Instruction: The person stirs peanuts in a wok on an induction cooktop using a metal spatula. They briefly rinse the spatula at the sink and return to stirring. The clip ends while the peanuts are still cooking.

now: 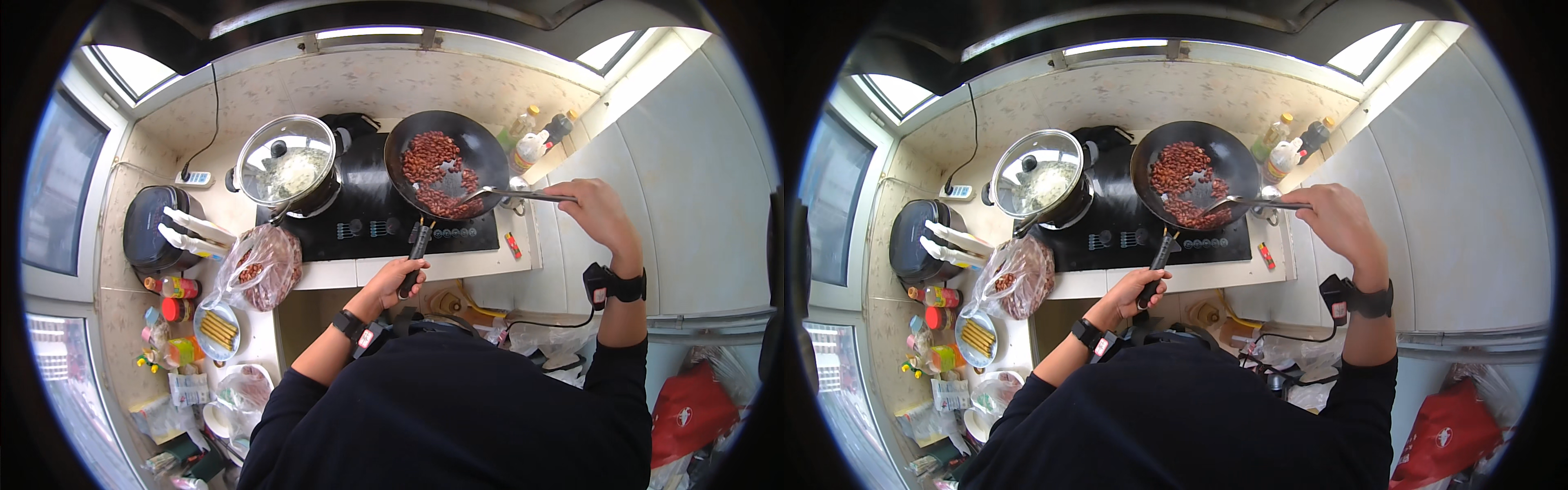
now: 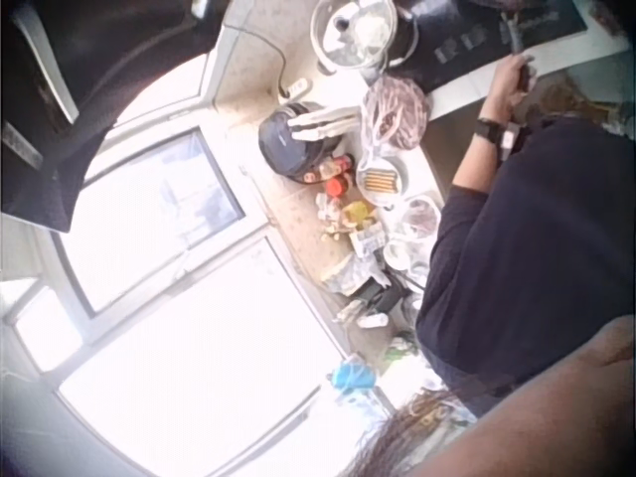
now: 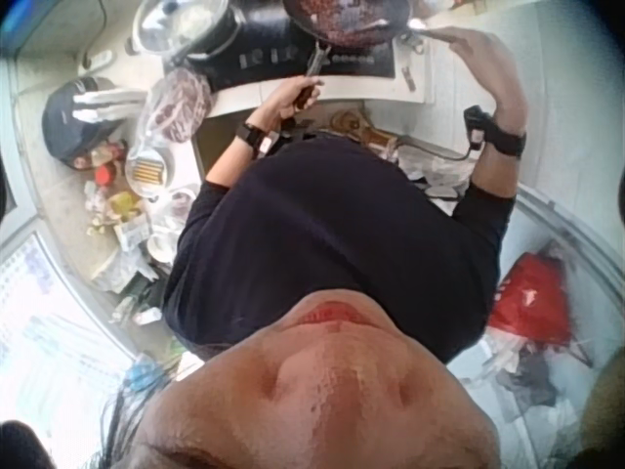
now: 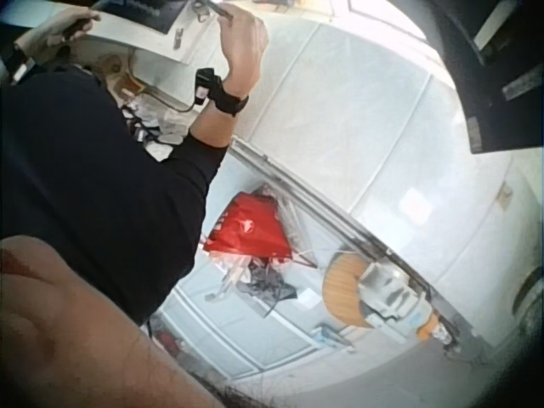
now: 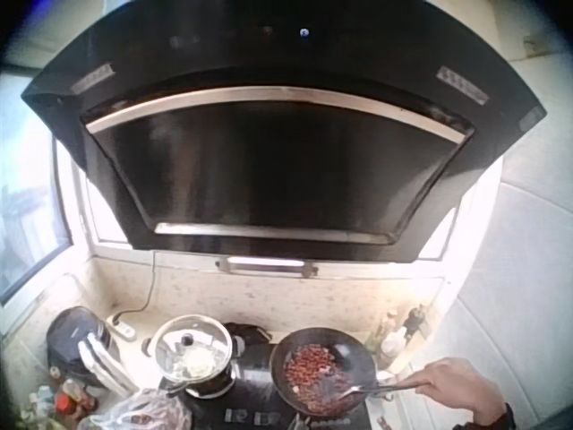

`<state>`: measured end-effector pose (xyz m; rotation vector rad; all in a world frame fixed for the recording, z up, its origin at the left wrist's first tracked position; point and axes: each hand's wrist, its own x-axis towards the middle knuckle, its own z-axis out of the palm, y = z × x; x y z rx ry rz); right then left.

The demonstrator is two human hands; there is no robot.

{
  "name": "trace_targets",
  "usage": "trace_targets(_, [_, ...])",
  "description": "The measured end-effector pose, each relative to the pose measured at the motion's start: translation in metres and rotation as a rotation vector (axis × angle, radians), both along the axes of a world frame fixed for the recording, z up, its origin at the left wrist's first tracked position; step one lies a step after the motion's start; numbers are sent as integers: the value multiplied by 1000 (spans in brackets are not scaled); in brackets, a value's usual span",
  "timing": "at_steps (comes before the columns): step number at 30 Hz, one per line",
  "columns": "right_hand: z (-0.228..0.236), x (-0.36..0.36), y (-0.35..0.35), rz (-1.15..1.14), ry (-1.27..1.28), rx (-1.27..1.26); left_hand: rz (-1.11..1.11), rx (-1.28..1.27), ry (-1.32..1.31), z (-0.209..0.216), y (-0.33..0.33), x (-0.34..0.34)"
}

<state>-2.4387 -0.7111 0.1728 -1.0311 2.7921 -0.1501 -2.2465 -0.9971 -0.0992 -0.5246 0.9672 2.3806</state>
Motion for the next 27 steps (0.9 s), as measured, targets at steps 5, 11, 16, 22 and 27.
trace_targets(5, [-59, -22, -26, 71, 36, -172, -13, -17, -15, 0, 1, -1])
trace_targets(11, [-139, -57, -59, -149, 195, -486, 4, -26, -4, 4, 1, 1])
trace_targets(16, [-140, -42, -64, -43, 128, -344, 16, -5, -4, 5, 2, -1])
trace_targets(22, [-38, -5, -16, 155, 123, -145, 8, -15, -10, 1, 1, -1])
trace_targets(27, [-5, 6, 10, 91, 87, -38, 16, 0, -18, 0, 2, 1])
